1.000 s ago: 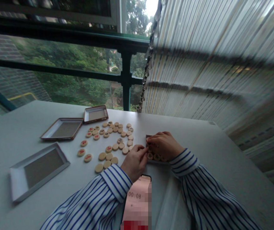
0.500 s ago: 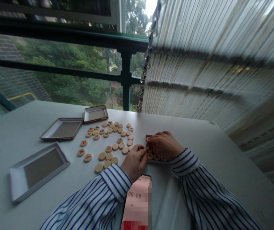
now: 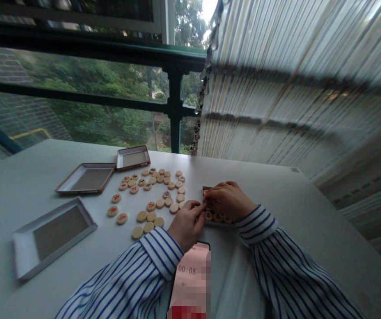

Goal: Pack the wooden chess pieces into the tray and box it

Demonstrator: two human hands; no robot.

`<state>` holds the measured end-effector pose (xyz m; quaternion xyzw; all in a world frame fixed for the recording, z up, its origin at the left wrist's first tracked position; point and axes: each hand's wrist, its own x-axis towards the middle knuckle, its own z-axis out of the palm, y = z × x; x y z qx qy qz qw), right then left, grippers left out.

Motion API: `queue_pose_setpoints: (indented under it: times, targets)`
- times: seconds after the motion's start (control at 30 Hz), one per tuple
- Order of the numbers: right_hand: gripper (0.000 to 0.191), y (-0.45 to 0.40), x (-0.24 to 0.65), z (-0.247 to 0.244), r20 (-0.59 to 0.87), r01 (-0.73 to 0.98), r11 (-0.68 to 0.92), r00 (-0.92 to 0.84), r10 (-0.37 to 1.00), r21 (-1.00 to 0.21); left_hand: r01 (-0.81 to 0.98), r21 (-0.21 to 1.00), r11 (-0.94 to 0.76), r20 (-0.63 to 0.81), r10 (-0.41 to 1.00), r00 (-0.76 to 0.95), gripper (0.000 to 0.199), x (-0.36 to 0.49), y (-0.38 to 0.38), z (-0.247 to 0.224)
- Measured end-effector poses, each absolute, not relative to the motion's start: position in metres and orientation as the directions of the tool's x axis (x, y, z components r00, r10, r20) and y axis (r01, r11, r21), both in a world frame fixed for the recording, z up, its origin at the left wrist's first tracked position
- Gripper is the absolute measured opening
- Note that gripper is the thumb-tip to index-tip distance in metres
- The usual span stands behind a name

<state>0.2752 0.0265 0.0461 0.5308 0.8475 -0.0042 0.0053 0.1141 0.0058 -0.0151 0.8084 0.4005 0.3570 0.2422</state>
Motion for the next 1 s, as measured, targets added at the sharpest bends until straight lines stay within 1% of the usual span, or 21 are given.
queue_pose_setpoints:
  times: [0.2,0.77,1.0]
  targets:
    - [0.020,0.0270,0.2759,0.0443,-0.004,0.904,0.426,-0.426,0.905,-0.025,0.478,0.679,-0.558,0.374,0.822,0.429,0.030,0.1143,0.0055,-0.0149]
    - [0.019,0.0276,0.2759,0.0445,-0.002,0.901,0.433,-0.433,0.902,-0.018,0.471,0.684,-0.557,0.378,0.823,0.424,0.029,0.1145,0.0050,-0.0157]
    - [0.020,0.0256,0.2799,0.0487,0.057,0.901,0.432,-0.430,0.901,-0.033,0.459,0.697,-0.551,0.397,0.830,0.392,0.027,0.1136,0.0066,-0.0136]
